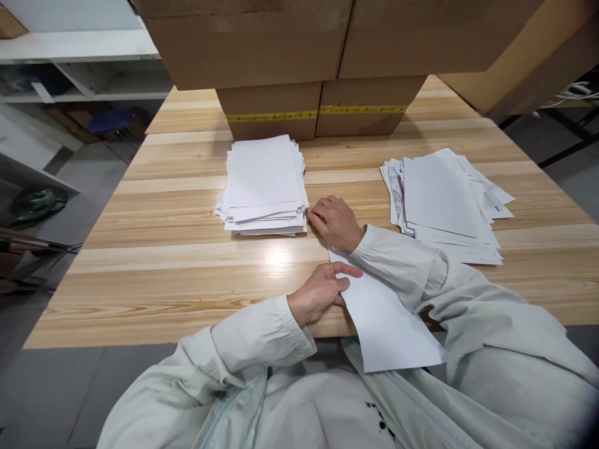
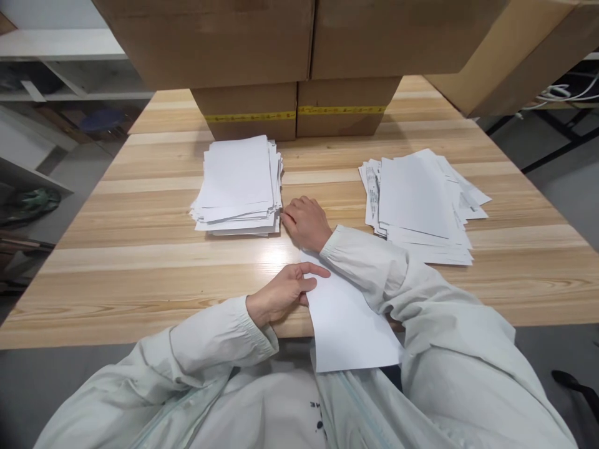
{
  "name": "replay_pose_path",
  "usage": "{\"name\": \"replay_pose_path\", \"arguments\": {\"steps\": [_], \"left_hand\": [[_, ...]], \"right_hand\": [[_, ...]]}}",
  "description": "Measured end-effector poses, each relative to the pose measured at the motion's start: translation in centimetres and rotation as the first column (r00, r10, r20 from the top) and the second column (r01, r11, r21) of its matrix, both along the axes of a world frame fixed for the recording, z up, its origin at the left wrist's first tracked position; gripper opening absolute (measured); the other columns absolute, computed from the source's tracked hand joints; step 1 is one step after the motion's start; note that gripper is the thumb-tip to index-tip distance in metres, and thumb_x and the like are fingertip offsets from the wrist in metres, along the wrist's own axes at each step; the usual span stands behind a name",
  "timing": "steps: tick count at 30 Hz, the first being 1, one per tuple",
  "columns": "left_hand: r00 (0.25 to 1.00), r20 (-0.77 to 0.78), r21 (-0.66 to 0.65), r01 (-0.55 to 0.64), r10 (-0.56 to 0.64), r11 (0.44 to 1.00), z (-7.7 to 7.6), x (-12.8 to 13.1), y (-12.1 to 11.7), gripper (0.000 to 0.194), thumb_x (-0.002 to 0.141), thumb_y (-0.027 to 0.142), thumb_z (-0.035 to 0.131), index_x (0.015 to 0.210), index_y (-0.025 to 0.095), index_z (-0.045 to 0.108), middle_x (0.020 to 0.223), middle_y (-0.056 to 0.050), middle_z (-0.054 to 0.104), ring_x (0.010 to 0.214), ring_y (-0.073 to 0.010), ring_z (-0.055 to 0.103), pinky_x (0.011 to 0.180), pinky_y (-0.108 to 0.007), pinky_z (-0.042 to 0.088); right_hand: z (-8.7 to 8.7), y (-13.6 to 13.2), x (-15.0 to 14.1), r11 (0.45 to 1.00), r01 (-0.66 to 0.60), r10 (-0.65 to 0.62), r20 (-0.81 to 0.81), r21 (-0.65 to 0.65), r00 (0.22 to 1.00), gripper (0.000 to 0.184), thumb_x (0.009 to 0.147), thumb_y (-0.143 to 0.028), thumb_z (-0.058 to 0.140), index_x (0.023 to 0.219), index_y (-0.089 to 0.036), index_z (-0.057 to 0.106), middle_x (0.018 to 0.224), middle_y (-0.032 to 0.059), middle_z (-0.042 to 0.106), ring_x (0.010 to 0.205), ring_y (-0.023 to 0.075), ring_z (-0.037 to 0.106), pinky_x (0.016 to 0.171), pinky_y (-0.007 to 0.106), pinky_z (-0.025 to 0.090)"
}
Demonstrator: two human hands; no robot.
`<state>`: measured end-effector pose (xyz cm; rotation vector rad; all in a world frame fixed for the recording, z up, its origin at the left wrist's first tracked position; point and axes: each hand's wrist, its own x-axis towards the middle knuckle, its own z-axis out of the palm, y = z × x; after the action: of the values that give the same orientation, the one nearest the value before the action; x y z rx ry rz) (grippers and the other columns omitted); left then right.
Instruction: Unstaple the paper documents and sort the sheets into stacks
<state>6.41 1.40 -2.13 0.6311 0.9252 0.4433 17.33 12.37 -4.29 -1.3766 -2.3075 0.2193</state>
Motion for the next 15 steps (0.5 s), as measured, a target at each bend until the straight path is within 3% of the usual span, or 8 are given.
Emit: {"name": "replay_pose_path", "arguments": {"steps": [5, 9, 12, 14, 15], "left_hand": [[1.0, 0.002, 0.014, -0.021, 0.021, 1.0, 0.0, -0.3, 0.3, 0.026, 0.077, 0.003, 0.051, 0.099, 0.011, 0.062, 0.069, 0.0, 0.059, 0.054, -0.0071, 0.054, 0.052, -0.018, 0.043], [1.0, 0.025, 0.039, 0.017, -0.018, 0.999, 0.0, -0.6, 0.3, 0.024, 0.08, 0.004, 0.051, 0.098, 0.012, 0.064, 0.069, 0.001, 0.058, 0.054, -0.0062, 0.054, 0.052, -0.018, 0.044], [0.995, 0.064, 0.049, 0.075, -0.079, 0.996, 0.0, -0.7, 0.2, 0.021, 0.081, 0.006, 0.053, 0.097, 0.012, 0.065, 0.07, 0.0, 0.058, 0.056, -0.0067, 0.055, 0.056, -0.019, 0.045], [0.984, 0.098, 0.07, 0.143, -0.15, 0.987, -0.1, -0.7, 0.0, 0.02, 0.081, 0.008, 0.054, 0.096, 0.013, 0.065, 0.072, -0.001, 0.059, 0.058, -0.0074, 0.056, 0.058, -0.021, 0.047], [0.976, 0.109, 0.094, 0.18, -0.189, 0.979, -0.1, -0.7, -0.1, 0.019, 0.082, 0.01, 0.055, 0.096, 0.013, 0.066, 0.072, -0.001, 0.059, 0.058, -0.0076, 0.056, 0.059, -0.022, 0.047]], "right_hand": [[0.7, 1.4, -0.4, 0.999, 0.009, -0.012, -0.09, -0.04, 0.996, 0.022, 0.093, -0.033, 0.049, 0.088, -0.018, 0.065, 0.098, 0.0111, 0.067, 0.093, 0.0258, 0.053, 0.083, 0.039, 0.038], [3.2, 0.9, 2.2, 1.0, -0.008, 0.01, -0.208, 0.012, 0.978, 0.03, 0.094, -0.041, 0.048, 0.105, -0.018, 0.064, 0.114, 0.012, 0.067, 0.107, 0.027, 0.055, 0.096, 0.042, 0.038], [5.3, -2.4, 6.4, 0.996, 0.087, -0.089, -0.245, -0.018, 0.965, 0.031, 0.094, -0.045, 0.05, 0.107, -0.021, 0.065, 0.117, 0.0118, 0.068, 0.11, 0.0271, 0.058, 0.1, 0.044, 0.039], [6.0, -6.1, 9.6, 0.963, 0.25, -0.268, -0.255, -0.101, 0.929, 0.032, 0.093, -0.047, 0.052, 0.107, -0.022, 0.066, 0.116, 0.0126, 0.068, 0.109, 0.0276, 0.06, 0.098, 0.043, 0.042], [5.9, -8.3, 11.0, 0.919, 0.351, -0.389, -0.255, -0.182, 0.885, 0.033, 0.092, -0.048, 0.052, 0.107, -0.023, 0.066, 0.115, 0.0128, 0.069, 0.105, 0.0276, 0.062, 0.095, 0.044, 0.044]]}}
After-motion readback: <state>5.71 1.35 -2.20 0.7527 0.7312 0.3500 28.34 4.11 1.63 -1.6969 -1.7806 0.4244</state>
